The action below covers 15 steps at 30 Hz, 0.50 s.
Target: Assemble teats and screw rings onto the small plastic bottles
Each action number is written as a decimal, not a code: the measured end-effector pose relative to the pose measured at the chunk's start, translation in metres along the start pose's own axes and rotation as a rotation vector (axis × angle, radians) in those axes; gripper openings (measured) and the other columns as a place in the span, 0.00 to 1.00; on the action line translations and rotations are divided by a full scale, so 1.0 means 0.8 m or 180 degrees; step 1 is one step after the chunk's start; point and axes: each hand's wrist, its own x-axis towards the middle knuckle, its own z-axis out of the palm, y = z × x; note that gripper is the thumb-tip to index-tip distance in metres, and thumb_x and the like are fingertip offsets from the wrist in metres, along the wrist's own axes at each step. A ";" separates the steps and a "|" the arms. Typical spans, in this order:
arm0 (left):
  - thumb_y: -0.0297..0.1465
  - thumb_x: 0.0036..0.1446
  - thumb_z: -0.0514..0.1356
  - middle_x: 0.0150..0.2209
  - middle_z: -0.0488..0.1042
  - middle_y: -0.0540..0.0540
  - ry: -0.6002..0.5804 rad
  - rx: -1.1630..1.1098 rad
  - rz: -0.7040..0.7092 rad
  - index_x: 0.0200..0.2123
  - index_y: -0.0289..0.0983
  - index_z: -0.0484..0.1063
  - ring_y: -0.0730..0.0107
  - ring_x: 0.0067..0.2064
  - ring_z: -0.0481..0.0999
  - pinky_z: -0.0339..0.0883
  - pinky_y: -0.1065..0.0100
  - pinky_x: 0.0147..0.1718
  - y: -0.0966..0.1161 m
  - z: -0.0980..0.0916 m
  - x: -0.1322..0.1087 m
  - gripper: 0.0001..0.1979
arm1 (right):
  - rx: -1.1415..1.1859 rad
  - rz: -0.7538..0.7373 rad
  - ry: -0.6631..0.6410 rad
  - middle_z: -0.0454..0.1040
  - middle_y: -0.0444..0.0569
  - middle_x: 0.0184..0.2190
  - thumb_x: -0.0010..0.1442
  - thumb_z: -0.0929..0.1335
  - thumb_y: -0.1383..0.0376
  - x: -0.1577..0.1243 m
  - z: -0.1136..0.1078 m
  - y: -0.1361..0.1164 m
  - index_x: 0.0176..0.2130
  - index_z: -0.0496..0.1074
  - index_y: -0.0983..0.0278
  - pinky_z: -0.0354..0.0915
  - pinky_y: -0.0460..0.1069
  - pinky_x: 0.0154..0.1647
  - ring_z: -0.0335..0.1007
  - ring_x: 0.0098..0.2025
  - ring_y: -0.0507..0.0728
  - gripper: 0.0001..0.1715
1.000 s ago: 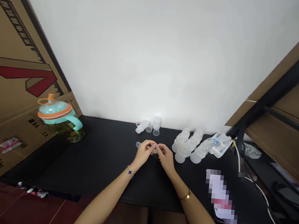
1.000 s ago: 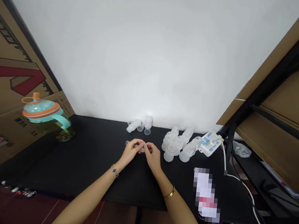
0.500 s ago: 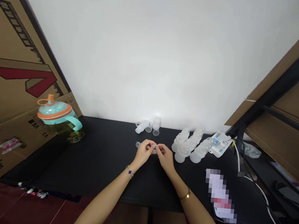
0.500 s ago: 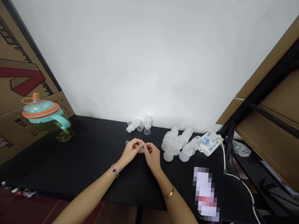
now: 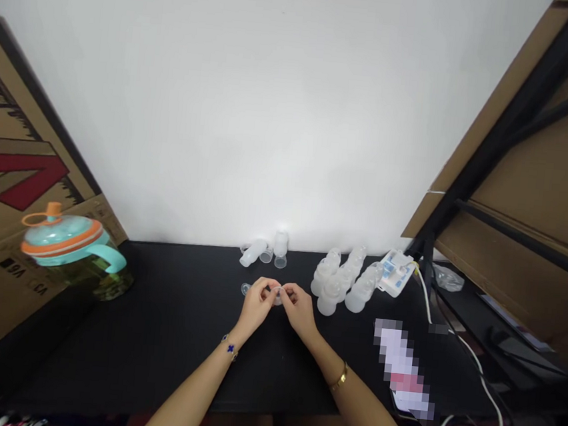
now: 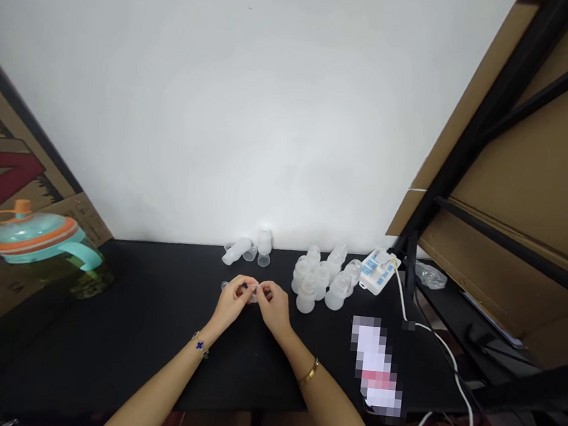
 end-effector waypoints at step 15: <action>0.39 0.60 0.60 0.36 0.74 0.45 -0.0017 0.0214 0.0090 0.34 0.36 0.78 0.70 0.29 0.74 0.70 0.70 0.26 0.000 -0.001 -0.001 0.12 | 0.0030 0.0005 0.0026 0.77 0.47 0.29 0.62 0.67 0.56 0.001 0.004 0.002 0.34 0.76 0.63 0.64 0.46 0.27 0.70 0.25 0.53 0.14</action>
